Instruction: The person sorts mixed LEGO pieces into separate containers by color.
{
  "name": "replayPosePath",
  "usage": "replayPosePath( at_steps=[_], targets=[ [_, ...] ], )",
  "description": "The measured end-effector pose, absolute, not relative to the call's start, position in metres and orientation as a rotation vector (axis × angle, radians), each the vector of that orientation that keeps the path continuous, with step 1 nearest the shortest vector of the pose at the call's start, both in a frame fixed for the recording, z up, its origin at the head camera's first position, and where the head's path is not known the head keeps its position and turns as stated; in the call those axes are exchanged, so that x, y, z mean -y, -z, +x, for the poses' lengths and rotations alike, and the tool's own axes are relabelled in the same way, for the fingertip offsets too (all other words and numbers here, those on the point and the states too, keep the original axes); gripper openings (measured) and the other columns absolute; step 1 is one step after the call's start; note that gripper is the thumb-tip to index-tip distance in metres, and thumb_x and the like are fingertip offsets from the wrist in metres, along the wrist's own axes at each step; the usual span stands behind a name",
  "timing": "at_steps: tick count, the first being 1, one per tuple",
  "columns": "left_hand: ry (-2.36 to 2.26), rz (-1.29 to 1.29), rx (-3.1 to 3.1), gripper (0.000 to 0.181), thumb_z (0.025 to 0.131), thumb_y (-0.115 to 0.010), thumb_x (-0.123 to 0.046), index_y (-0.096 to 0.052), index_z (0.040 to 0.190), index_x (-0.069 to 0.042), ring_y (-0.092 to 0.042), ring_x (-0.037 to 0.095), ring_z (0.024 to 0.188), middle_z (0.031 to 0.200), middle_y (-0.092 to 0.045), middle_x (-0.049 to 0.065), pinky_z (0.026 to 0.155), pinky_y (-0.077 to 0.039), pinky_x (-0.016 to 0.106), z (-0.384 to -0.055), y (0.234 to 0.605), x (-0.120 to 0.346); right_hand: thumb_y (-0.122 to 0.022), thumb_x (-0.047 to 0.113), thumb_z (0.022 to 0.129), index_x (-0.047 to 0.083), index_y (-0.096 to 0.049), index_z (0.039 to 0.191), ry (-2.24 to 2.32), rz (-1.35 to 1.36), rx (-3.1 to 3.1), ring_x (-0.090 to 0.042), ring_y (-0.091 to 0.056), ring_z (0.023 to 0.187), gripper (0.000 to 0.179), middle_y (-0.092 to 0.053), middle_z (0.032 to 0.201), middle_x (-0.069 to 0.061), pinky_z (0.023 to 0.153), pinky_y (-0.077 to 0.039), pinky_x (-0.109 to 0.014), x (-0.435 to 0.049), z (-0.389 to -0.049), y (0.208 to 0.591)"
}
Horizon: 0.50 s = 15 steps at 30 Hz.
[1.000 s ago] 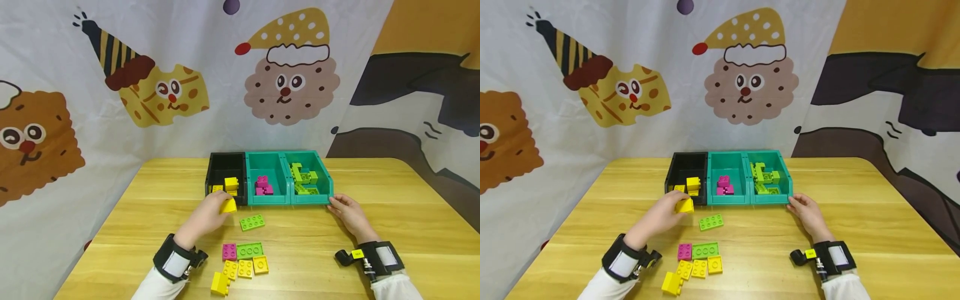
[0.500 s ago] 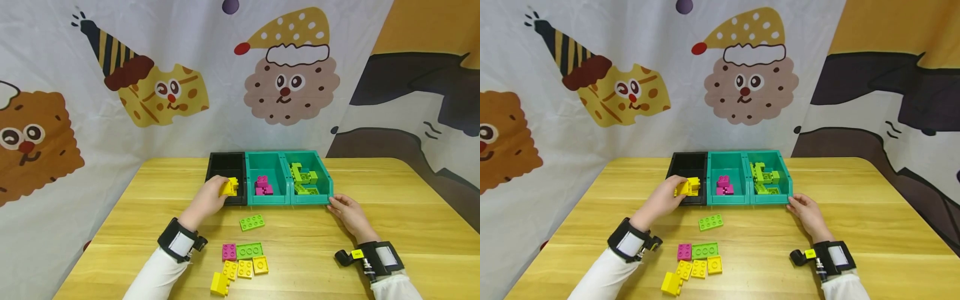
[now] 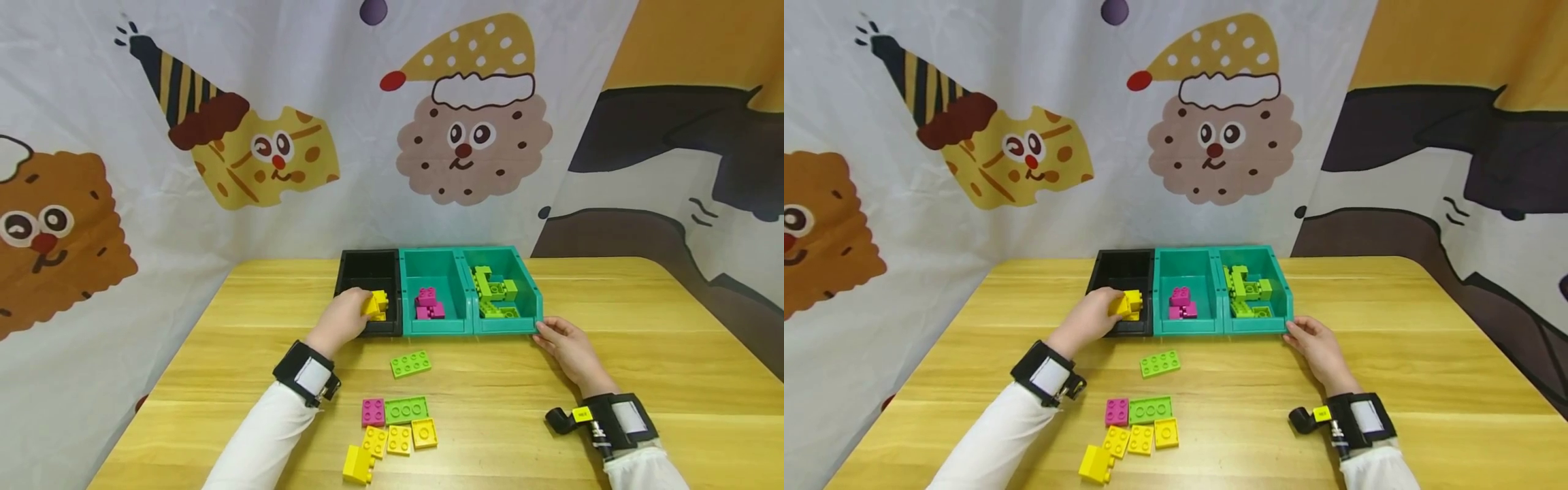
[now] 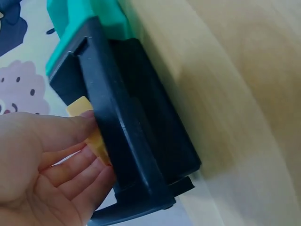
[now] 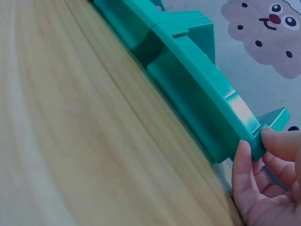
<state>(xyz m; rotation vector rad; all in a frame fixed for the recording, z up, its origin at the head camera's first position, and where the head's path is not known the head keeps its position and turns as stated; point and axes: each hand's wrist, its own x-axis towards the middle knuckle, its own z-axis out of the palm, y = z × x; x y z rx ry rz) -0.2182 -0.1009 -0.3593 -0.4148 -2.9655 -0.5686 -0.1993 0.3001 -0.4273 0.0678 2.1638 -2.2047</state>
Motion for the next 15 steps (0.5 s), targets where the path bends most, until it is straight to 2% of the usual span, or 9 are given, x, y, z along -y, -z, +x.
replayPosePath(
  at_steps=[9, 15],
  targets=[
    [0.602, -0.41, 3.031, 0.04, 0.088, -0.065, -0.008, -0.057, 0.127, 0.001, -0.058, 0.028, 0.111, 0.124, -0.061, 0.017, 0.101, -0.044, 0.041, -0.227, 0.364, 0.098, -0.057, 0.019, 0.095, 0.01, -0.055, 0.101, 2.207, 0.079, -2.163, 0.002, -0.056, 0.086, 0.011, -0.053, 0.093, 0.009, 0.08, -0.051, -0.013, -0.299, -0.199, 0.428],
    [0.599, -0.432, 3.037, 0.036, 0.086, -0.061, -0.004, -0.062, 0.122, -0.002, -0.059, 0.027, 0.109, 0.12, -0.062, 0.016, 0.099, -0.045, 0.042, -0.23, 0.366, 0.096, -0.056, 0.018, 0.095, 0.01, -0.056, 0.101, 2.23, 0.077, -2.147, 0.002, -0.056, 0.085, 0.01, -0.053, 0.093, 0.008, 0.08, -0.051, -0.013, -0.298, -0.2, 0.427]
  ],
)
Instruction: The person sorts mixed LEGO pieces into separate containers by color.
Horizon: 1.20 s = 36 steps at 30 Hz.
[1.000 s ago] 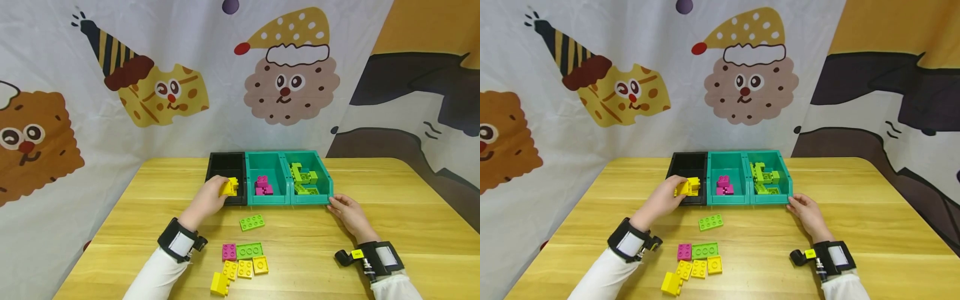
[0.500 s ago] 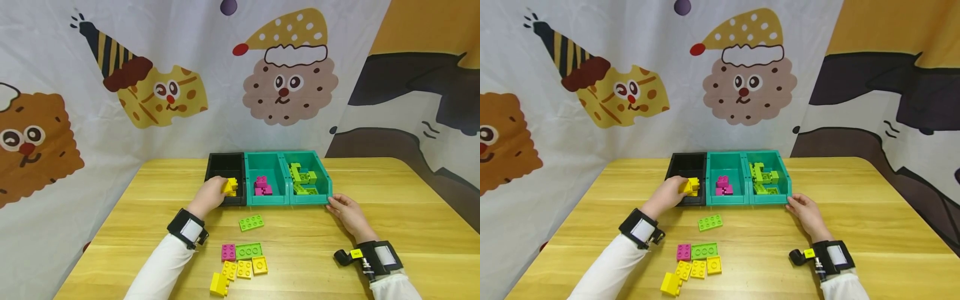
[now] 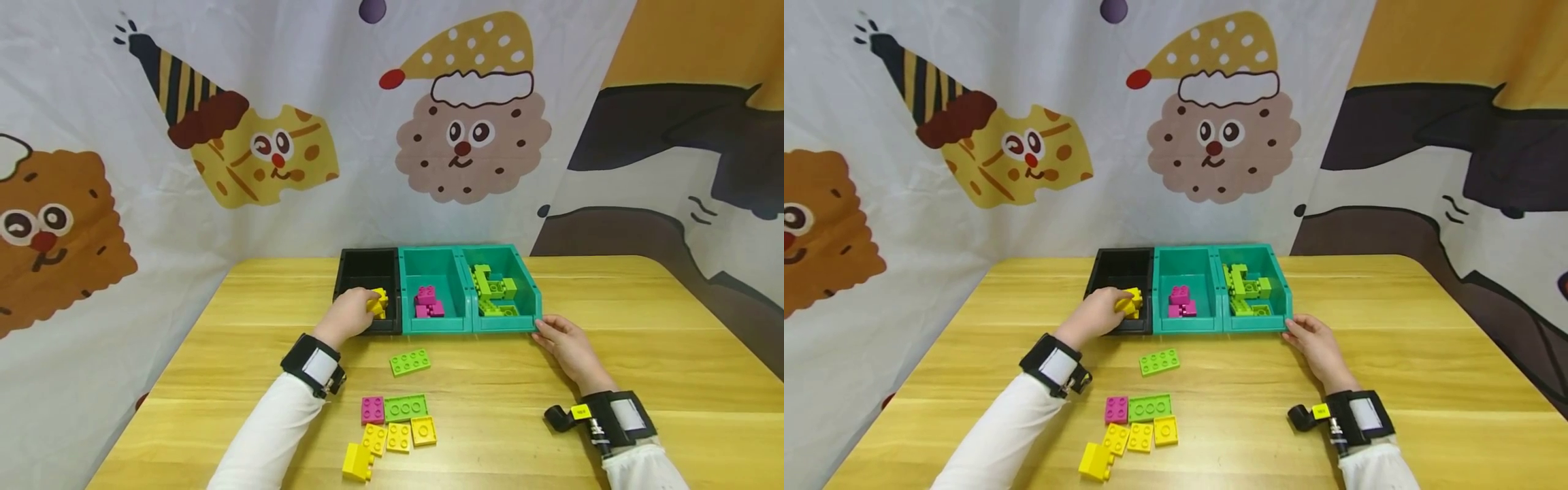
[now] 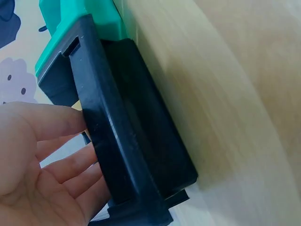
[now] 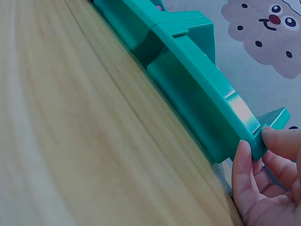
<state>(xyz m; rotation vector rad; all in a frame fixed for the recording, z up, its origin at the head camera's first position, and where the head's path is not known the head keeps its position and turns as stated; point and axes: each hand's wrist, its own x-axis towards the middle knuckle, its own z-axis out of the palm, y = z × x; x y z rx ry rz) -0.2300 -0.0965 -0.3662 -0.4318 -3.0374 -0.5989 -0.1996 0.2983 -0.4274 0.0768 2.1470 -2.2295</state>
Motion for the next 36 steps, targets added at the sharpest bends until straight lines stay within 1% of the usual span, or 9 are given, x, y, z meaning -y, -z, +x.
replayPosePath(
  at_steps=[6, 12, 15, 20, 29, 36],
  targets=[
    [0.608, -0.47, 3.023, 0.028, 0.084, -0.059, -0.001, -0.069, 0.11, -0.002, -0.059, 0.028, 0.106, 0.112, -0.063, 0.015, 0.097, -0.046, 0.042, -0.23, 0.368, 0.096, -0.057, 0.018, 0.094, 0.013, -0.057, 0.098, 2.245, 0.071, -2.126, 0.002, -0.057, 0.085, 0.007, -0.053, 0.092, 0.009, 0.079, -0.051, -0.014, -0.298, -0.199, 0.427],
    [0.615, -0.448, 3.001, 0.02, 0.087, -0.059, -0.005, -0.071, 0.102, 0.001, -0.06, 0.026, 0.101, 0.107, -0.063, 0.015, 0.095, -0.048, 0.04, -0.229, 0.37, 0.094, -0.058, 0.018, 0.094, 0.013, -0.057, 0.097, 2.258, 0.068, -2.109, 0.002, -0.057, 0.085, 0.006, -0.054, 0.091, 0.009, 0.079, -0.051, -0.014, -0.298, -0.199, 0.426],
    [0.652, -0.426, 2.994, 0.02, 0.089, -0.06, -0.01, -0.071, 0.102, 0.002, -0.06, 0.026, 0.099, 0.107, -0.063, 0.015, 0.094, -0.049, 0.04, -0.229, 0.37, 0.094, -0.058, 0.018, 0.094, 0.013, -0.057, 0.097, 2.261, 0.069, -2.102, 0.002, -0.057, 0.085, 0.006, -0.054, 0.092, 0.009, 0.079, -0.051, -0.014, -0.298, -0.199, 0.426],
    [0.682, -0.415, 2.997, 0.021, 0.09, -0.06, -0.012, -0.071, 0.101, 0.002, -0.06, 0.026, 0.098, 0.109, -0.062, 0.015, 0.094, -0.049, 0.041, -0.227, 0.37, 0.094, -0.058, 0.018, 0.094, 0.013, -0.058, 0.098, 2.261, 0.06, -2.103, 0.002, -0.057, 0.085, 0.006, -0.054, 0.092, 0.009, 0.079, -0.051, -0.013, -0.299, -0.199, 0.426],
    [0.702, -0.468, 2.948, 0.027, 0.09, -0.061, -0.014, -0.066, 0.112, 0.001, -0.06, 0.027, 0.104, 0.115, -0.061, 0.017, 0.096, -0.048, 0.041, -0.22, 0.365, 0.095, -0.057, 0.015, 0.095, 0.015, -0.059, 0.096, 2.287, 0.022, -2.079, 0.002, -0.058, 0.085, 0.003, -0.055, 0.091, 0.009, 0.079, -0.051, -0.014, -0.3, -0.199, 0.427],
    [0.74, -0.519, 2.861, 0.026, 0.09, -0.062, -0.018, -0.067, 0.109, -0.001, -0.06, 0.026, 0.105, 0.116, -0.061, 0.013, 0.095, -0.048, 0.04, -0.204, 0.352, 0.093, -0.057, 0.017, 0.095, 0.014, -0.058, 0.096, 2.284, 0.004, -2.083, 0.002, -0.058, 0.086, 0.003, -0.054, 0.093, 0.009, 0.08, -0.051, -0.013, -0.3, -0.199, 0.428]
  ],
)
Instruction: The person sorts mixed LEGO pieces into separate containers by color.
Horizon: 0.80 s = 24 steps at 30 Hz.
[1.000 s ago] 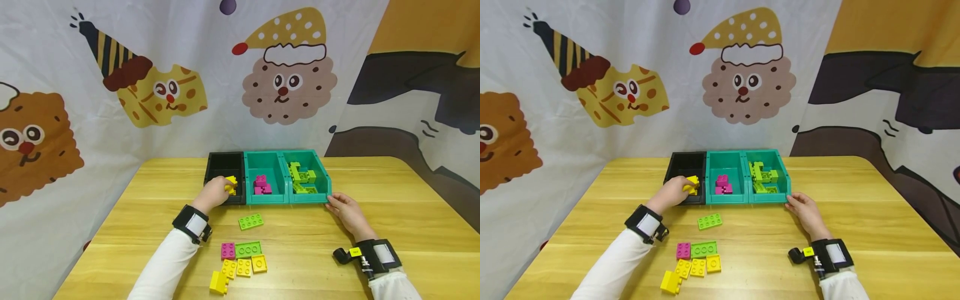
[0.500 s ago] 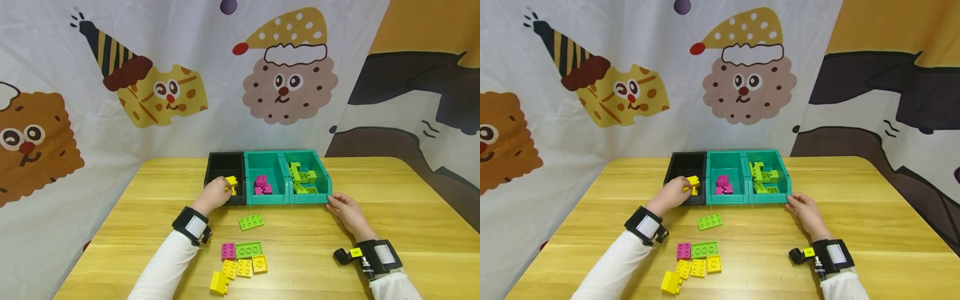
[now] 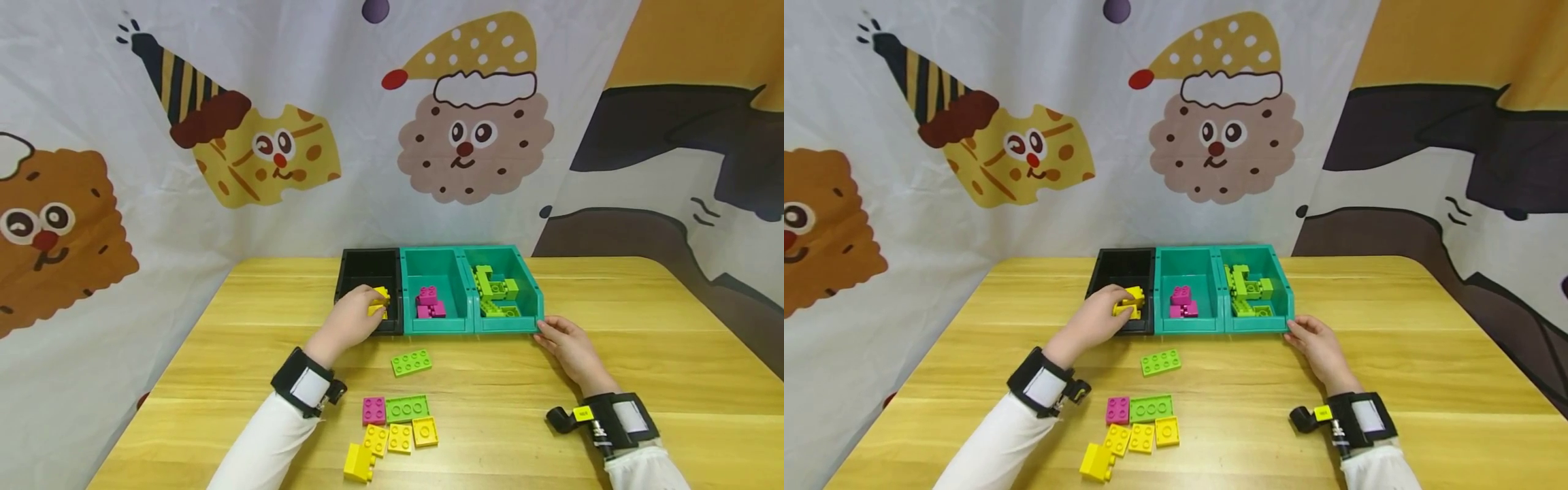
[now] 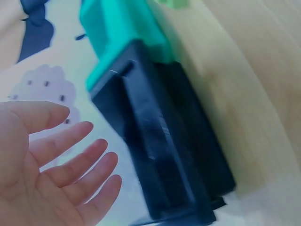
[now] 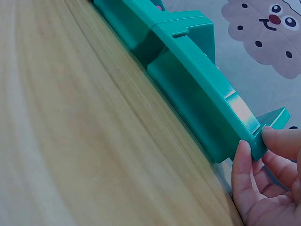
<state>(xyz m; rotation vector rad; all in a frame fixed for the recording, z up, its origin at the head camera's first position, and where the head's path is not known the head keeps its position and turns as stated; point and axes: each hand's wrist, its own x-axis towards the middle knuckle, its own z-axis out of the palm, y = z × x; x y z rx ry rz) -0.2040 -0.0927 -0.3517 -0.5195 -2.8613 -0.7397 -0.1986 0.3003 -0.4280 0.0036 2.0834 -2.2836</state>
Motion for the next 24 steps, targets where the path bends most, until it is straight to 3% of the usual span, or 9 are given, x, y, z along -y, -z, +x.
replayPosePath(
  at_steps=[14, 24],
  targets=[
    [0.696, -0.727, 2.852, 0.031, 0.092, -0.061, -0.029, -0.067, 0.112, -0.006, -0.06, 0.024, 0.107, 0.115, -0.065, 0.009, 0.094, -0.049, 0.04, -0.162, 0.34, 0.086, -0.057, 0.018, 0.094, 0.016, -0.06, 0.094, 2.296, -0.007, -2.087, 0.001, -0.059, 0.085, 0.003, -0.055, 0.093, 0.009, 0.079, -0.051, -0.014, -0.3, -0.198, 0.43],
    [0.615, -0.826, 2.948, 0.051, 0.082, -0.071, -0.042, -0.065, 0.118, -0.007, -0.058, 0.026, 0.111, 0.121, -0.061, 0.01, 0.095, -0.049, 0.04, -0.133, 0.341, 0.092, -0.056, 0.016, 0.095, 0.015, -0.059, 0.096, 2.251, 0.027, -2.119, 0.002, -0.058, 0.084, 0.003, -0.055, 0.091, 0.01, 0.079, -0.051, -0.013, -0.298, -0.198, 0.427]
  ],
)
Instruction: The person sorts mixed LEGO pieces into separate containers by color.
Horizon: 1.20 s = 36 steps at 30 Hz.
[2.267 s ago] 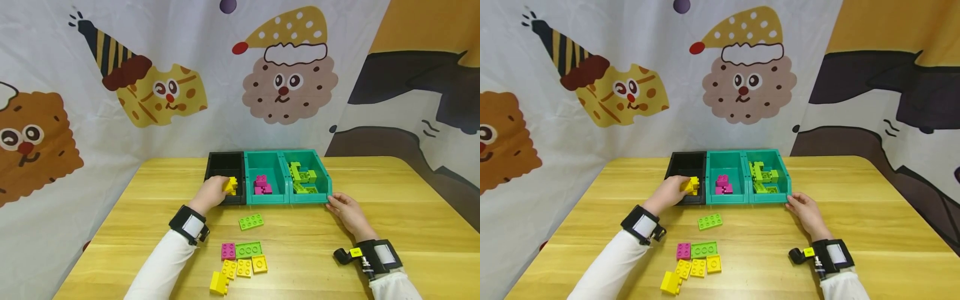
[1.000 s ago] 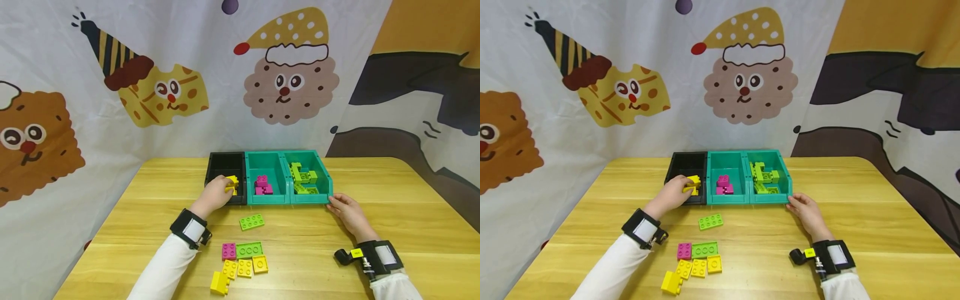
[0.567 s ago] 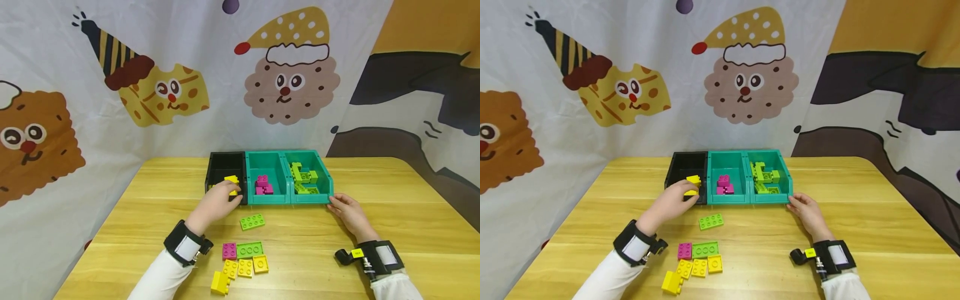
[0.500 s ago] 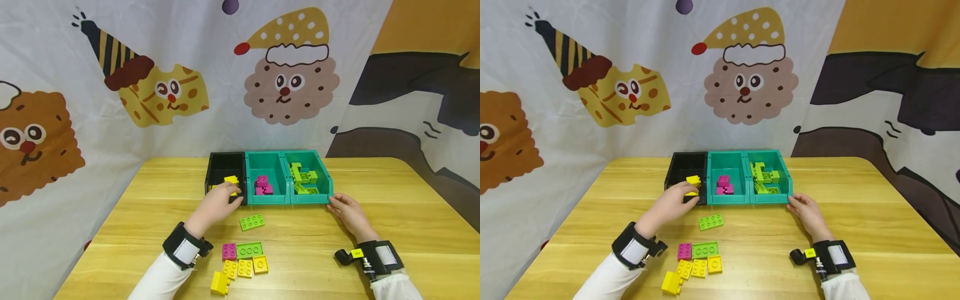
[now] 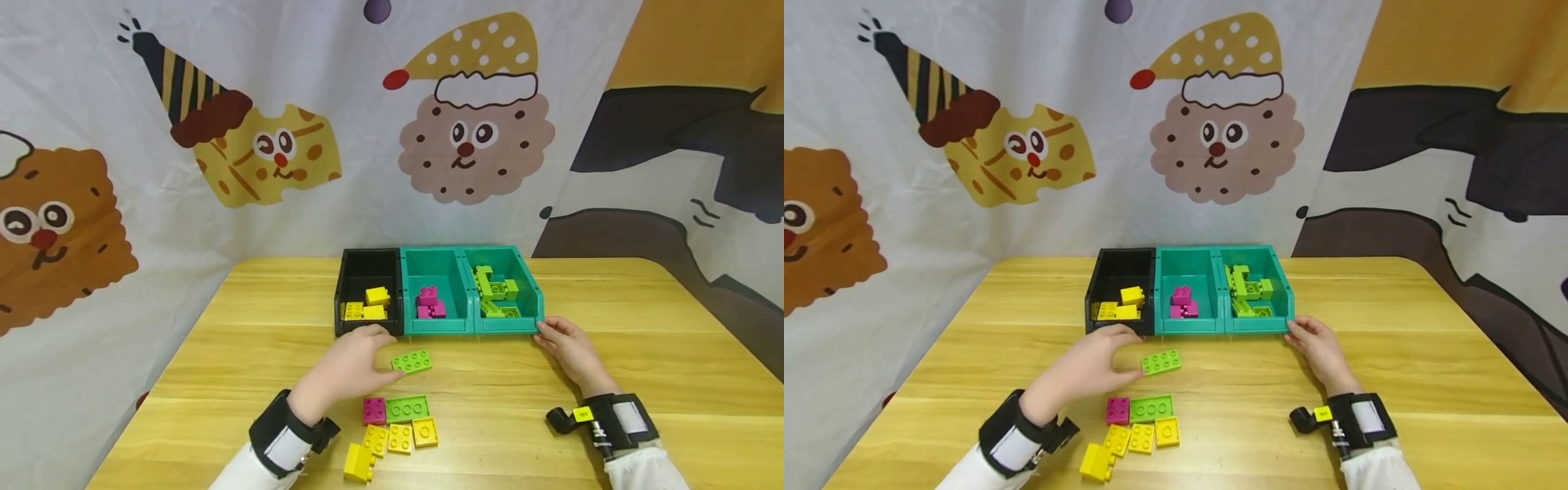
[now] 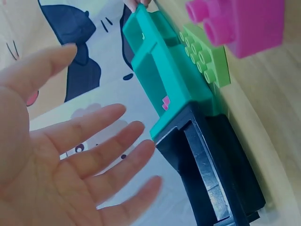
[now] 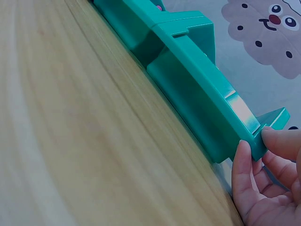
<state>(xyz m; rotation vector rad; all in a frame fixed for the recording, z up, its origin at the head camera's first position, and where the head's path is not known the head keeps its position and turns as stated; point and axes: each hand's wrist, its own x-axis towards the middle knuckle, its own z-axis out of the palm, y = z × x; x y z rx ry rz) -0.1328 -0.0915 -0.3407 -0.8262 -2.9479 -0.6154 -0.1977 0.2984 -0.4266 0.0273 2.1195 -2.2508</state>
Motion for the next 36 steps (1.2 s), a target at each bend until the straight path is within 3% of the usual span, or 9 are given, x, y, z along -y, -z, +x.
replayPosePath(
  at_steps=[9, 18, 24, 27, 31, 36],
  targets=[
    [0.533, -0.905, 3.093, 0.074, 0.073, -0.075, -0.05, -0.057, 0.127, -0.002, -0.055, 0.028, 0.115, 0.13, -0.056, 0.014, 0.096, -0.048, 0.042, -0.115, 0.343, 0.093, -0.057, 0.017, 0.095, 0.015, -0.058, 0.096, 2.258, 0.048, -2.104, 0.002, -0.058, 0.085, 0.004, -0.054, 0.092, 0.009, 0.079, -0.051, -0.013, -0.299, -0.198, 0.426],
    [0.452, -0.893, 3.203, 0.078, 0.07, -0.078, -0.052, -0.057, 0.128, -0.005, -0.056, 0.021, 0.108, 0.128, -0.056, 0.009, 0.093, -0.05, 0.037, -0.106, 0.347, 0.094, -0.057, 0.017, 0.094, 0.014, -0.058, 0.098, 2.265, 0.059, -2.095, 0.002, -0.058, 0.085, 0.005, -0.054, 0.092, 0.01, 0.079, -0.051, -0.014, -0.298, -0.198, 0.426],
    [0.44, -0.939, 3.188, 0.067, 0.074, -0.078, -0.039, -0.057, 0.126, -0.003, -0.057, 0.017, 0.1, 0.12, -0.059, 0.008, 0.09, -0.051, 0.034, -0.106, 0.353, 0.095, -0.056, 0.017, 0.095, 0.013, -0.057, 0.098, 2.253, 0.048, -2.116, 0.002, -0.058, 0.085, 0.005, -0.053, 0.093, 0.009, 0.08, -0.051, -0.014, -0.299, -0.198, 0.427],
    [0.429, -0.941, 3.197, 0.059, 0.075, -0.079, -0.032, -0.06, 0.123, -0.004, -0.054, 0.012, 0.088, 0.111, -0.061, 0.005, 0.083, -0.051, 0.03, -0.107, 0.356, 0.095, -0.056, 0.016, 0.095, 0.012, -0.057, 0.099, 2.253, 0.048, -2.124, 0.002, -0.058, 0.086, 0.006, -0.053, 0.094, 0.008, 0.08, -0.051, -0.014, -0.298, -0.198, 0.427],
    [0.436, -0.954, 3.197, 0.042, 0.075, -0.079, -0.025, -0.065, 0.11, -0.006, -0.046, 0.008, 0.074, 0.092, -0.058, -0.001, 0.068, -0.047, 0.024, -0.109, 0.361, 0.095, -0.056, 0.016, 0.095, 0.012, -0.058, 0.099, 2.265, 0.046, -2.116, 0.002, -0.057, 0.086, 0.006, -0.052, 0.095, 0.007, 0.08, -0.051, -0.014, -0.298, -0.198, 0.427],
    [0.454, -0.981, 3.2, 0.029, 0.076, -0.078, -0.019, -0.066, 0.099, -0.008, -0.044, 0.008, 0.069, 0.084, -0.054, -0.003, 0.064, -0.043, 0.022, -0.111, 0.368, 0.094, -0.056, 0.015, 0.095, 0.01, -0.057, 0.1, 2.264, 0.037, -2.115, 0.002, -0.058, 0.086, 0.007, -0.052, 0.095, 0.006, 0.08, -0.051, -0.014, -0.299, -0.199, 0.427]
  ],
)
